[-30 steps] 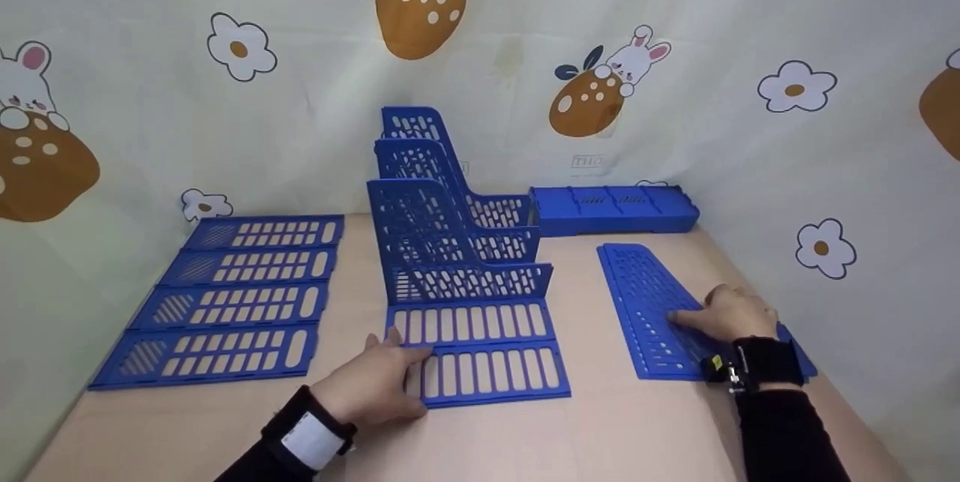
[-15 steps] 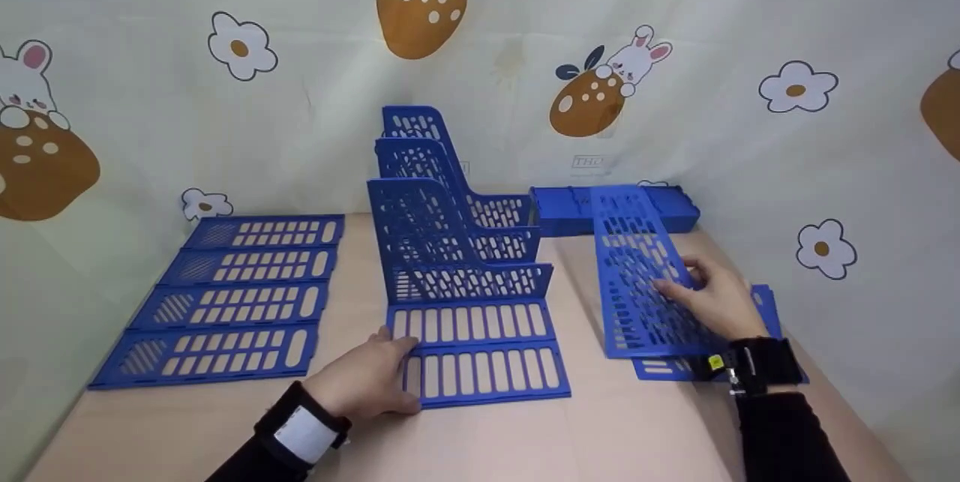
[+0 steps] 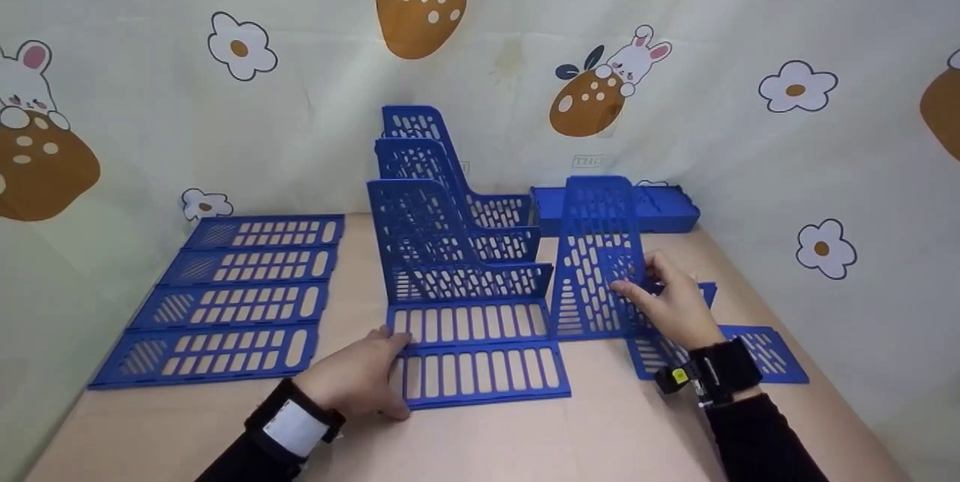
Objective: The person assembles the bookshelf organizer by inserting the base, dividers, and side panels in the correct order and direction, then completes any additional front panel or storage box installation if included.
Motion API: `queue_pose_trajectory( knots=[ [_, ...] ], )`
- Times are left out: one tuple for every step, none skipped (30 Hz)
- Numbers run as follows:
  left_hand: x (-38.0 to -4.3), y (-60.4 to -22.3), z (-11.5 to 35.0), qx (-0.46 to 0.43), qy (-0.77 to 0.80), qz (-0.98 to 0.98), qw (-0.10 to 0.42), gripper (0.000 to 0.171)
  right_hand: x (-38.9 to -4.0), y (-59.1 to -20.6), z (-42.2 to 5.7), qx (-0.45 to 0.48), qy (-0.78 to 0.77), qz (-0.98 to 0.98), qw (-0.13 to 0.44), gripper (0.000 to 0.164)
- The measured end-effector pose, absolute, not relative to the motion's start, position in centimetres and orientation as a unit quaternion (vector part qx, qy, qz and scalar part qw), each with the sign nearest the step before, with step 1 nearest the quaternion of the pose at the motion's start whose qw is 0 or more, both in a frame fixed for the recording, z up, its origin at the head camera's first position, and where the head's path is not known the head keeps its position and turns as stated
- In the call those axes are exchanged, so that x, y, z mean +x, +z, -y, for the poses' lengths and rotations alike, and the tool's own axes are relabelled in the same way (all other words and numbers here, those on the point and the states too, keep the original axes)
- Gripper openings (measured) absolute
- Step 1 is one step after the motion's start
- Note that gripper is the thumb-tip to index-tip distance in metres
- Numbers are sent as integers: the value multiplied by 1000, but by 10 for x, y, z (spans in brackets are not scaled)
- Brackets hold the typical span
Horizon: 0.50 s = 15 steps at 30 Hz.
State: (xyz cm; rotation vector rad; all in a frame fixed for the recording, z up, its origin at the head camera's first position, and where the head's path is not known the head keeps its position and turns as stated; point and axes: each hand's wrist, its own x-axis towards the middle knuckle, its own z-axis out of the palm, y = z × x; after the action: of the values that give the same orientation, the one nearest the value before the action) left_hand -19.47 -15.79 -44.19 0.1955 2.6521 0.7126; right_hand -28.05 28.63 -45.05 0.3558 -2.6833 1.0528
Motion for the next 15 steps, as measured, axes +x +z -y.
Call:
queue_pose_trajectory(
  knots=[
    [-196,-441,160,67,251,-946,196,106,-280,-450,-289,133,354,919,111,36],
    [-197,-441,162,65,250,-945,200,108,-279,-448,-292,145,348,920,104,34],
    [-198,-441,164,62,251,-945,203,110,-278,-447,-295,156,343,921,95,31],
    [-199,-441,166,61,252,-944,204,113,-277,-444,-298,166,340,922,86,29],
    [-200,-442,168,60,253,-944,202,117,-276,-442,-301,174,338,922,76,29],
    [-200,-442,169,60,255,-944,201,120,-274,-440,-302,180,334,923,67,31],
    [-201,-443,169,59,259,-943,201,123,-272,-438,-302,185,330,924,59,32],
    [-201,-443,169,60,262,-942,200,126,-270,-436,-300,192,330,922,54,32],
    [-201,-443,169,60,263,-942,198,130,-268,-436,-296,199,332,921,52,29],
    [-201,-444,169,59,264,-943,195,132,-266,-436,-290,209,334,918,52,24],
    [-201,-443,169,59,263,-944,192,133,-265,-437,-282,223,336,913,56,20],
    [-201,-444,169,59,262,-945,188,133,-264,-439,-273,242,337,908,64,13],
    [-200,-443,168,60,260,-946,185,133,-264,-441,-264,264,338,900,75,5],
    [-200,-443,168,60,259,-946,183,133,-263,-443,-254,283,338,893,88,5],
    [-200,-443,168,58,260,-946,182,133,-262,-444,-246,296,339,888,98,9]
  ],
)
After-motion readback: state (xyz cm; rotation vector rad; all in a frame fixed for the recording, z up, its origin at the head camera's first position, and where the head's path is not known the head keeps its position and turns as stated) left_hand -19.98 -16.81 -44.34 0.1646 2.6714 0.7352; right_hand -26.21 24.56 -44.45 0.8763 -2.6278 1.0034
